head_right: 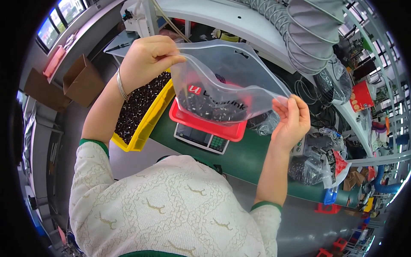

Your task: Weighing small black electronic components on a digital scale and sorting them into plastic bags.

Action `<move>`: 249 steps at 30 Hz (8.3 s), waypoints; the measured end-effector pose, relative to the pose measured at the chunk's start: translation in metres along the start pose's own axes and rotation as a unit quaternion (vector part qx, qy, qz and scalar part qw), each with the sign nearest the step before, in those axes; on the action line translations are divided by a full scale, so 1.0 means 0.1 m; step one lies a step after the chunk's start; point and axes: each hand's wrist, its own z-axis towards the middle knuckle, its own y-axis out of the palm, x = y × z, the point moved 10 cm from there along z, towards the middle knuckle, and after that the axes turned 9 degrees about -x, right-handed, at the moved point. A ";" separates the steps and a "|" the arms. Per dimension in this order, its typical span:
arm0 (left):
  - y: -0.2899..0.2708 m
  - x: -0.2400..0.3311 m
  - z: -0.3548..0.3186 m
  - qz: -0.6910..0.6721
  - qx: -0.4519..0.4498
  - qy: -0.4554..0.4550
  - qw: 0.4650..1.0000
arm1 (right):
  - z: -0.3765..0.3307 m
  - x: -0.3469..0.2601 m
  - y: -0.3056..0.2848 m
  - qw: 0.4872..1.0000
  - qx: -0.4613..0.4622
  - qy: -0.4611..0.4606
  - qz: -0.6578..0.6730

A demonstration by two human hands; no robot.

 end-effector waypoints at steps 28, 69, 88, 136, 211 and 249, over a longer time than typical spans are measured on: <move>0.56 -1.02 -1.62 -0.222 0.110 -0.363 0.898 | -1.05 0.61 -0.97 0.976 0.134 0.090 -0.149; 0.71 -1.30 -1.97 -0.223 0.091 -0.390 0.889 | -1.26 0.72 -0.79 0.971 0.165 0.094 -0.143; 0.87 -1.31 -1.86 -0.236 0.059 -0.401 0.883 | -1.19 0.88 -0.81 0.972 0.144 0.128 -0.137; 2.58 1.54 0.55 -0.529 -0.004 -0.105 0.842 | -1.69 -0.81 -2.32 0.970 0.229 -0.054 -0.065; 4.57 -2.68 -0.10 -0.194 -0.136 -0.006 0.971 | -1.40 -0.52 -2.63 0.837 0.097 -0.104 -0.528; 1.97 -2.72 -3.96 -0.866 0.096 -0.197 0.449 | -1.30 -0.79 -3.01 0.829 0.141 -0.145 -0.522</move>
